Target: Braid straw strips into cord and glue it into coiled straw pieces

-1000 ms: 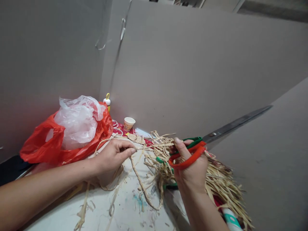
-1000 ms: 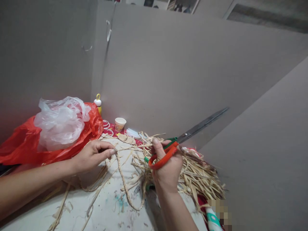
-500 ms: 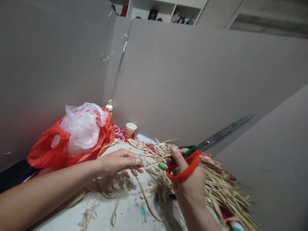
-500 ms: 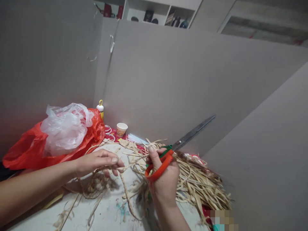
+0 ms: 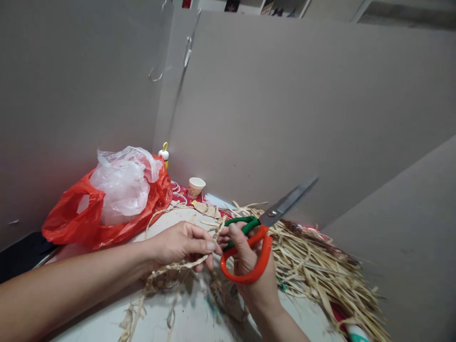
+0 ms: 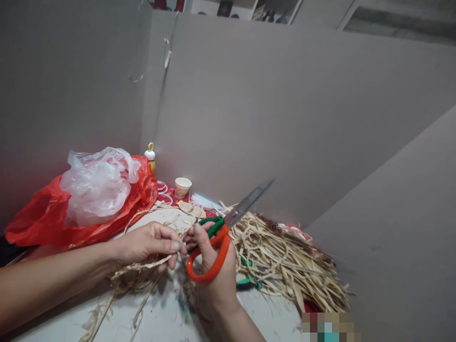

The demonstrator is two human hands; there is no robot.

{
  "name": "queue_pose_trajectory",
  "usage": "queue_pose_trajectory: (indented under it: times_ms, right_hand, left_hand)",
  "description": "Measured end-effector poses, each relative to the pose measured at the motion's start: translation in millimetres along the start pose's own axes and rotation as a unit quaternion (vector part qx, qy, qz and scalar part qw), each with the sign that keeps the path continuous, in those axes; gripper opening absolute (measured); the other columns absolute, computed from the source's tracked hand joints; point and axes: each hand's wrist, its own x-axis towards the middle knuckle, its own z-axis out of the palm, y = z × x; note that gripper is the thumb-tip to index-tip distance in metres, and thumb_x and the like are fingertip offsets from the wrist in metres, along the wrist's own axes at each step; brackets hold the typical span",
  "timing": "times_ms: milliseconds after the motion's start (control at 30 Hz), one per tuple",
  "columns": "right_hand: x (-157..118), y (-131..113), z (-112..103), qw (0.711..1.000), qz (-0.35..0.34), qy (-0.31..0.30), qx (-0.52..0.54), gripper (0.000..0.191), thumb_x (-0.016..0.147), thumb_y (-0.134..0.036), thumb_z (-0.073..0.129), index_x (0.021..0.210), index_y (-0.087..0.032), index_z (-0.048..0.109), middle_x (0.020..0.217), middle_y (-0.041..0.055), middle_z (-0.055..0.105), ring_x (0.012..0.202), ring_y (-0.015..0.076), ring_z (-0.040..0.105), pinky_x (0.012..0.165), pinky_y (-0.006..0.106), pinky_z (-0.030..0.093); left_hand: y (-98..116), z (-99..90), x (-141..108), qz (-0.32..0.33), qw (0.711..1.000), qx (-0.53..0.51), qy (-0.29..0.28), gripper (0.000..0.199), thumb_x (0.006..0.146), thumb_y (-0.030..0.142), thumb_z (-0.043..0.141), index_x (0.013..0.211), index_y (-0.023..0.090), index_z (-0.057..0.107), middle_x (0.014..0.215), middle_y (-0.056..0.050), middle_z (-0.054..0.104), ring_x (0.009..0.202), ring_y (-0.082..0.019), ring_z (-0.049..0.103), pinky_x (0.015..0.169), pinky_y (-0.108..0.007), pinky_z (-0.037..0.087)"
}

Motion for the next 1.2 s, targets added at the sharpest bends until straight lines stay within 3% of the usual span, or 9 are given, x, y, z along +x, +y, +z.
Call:
queue_pose_trajectory:
  times_ms: [200,400,667,933,1200]
  right_hand:
    - [6.4,4.9,-4.2,0.997,0.015,-0.070,-0.015,0.028,0.069,-0.033,0.078,0.082,-0.020,0.057,0.069,-0.0026,0.062,0.058,0.0129,0.057,0.059,0.026,0.046]
    - [7.0,6.9,-5.3,0.996,0.034,-0.072,-0.028,0.034,0.064,-0.029,0.082,0.082,-0.020,0.055,0.069,-0.0039,0.059,0.058,0.0126,0.056,0.059,0.026,0.045]
    - [17.3,-1.0,-15.3,0.999,-0.015,0.018,-0.043,0.033,0.068,-0.034,0.080,0.084,-0.021,0.054,0.068,-0.0049,0.057,0.056,0.0117,0.053,0.055,0.024,0.043]
    - [23.1,-6.3,-15.6,0.997,-0.048,0.059,-0.016,0.032,0.066,-0.031,0.080,0.079,-0.020,0.054,0.062,-0.0061,0.057,0.053,0.0100,0.053,0.051,0.021,0.041]
    - [36.3,-5.2,-26.7,0.994,-0.061,0.082,0.027,0.034,0.064,-0.030,0.081,0.081,-0.020,0.053,0.058,-0.0067,0.057,0.049,0.0106,0.053,0.048,0.022,0.041]
  left_hand:
    - [0.8,-5.7,1.4,0.023,1.000,0.017,-0.011,0.029,0.073,0.040,0.072,0.076,0.012,0.069,0.054,0.003,0.058,0.043,-0.005,0.045,0.045,-0.020,0.027]
    - [-5.2,-7.2,3.0,0.041,0.998,0.045,0.018,0.029,0.073,0.040,0.072,0.075,0.011,0.069,0.051,0.004,0.056,0.044,-0.005,0.043,0.048,-0.020,0.030]
    - [-3.1,-3.5,1.0,-0.035,0.999,-0.009,0.006,0.030,0.065,0.033,0.079,0.086,0.013,0.071,0.074,-0.005,0.072,0.051,-0.009,0.058,0.057,-0.024,0.042]
    - [-6.6,-3.6,1.2,0.021,0.997,0.046,0.058,0.022,0.073,0.033,0.073,0.079,0.012,0.069,0.067,-0.002,0.071,0.038,-0.001,0.039,0.041,-0.019,0.023]
    - [-10.1,-5.5,3.3,0.017,0.998,-0.013,0.051,0.036,0.081,0.042,0.062,0.098,0.011,0.064,0.073,-0.006,0.071,0.036,-0.003,0.042,0.036,-0.019,0.022]
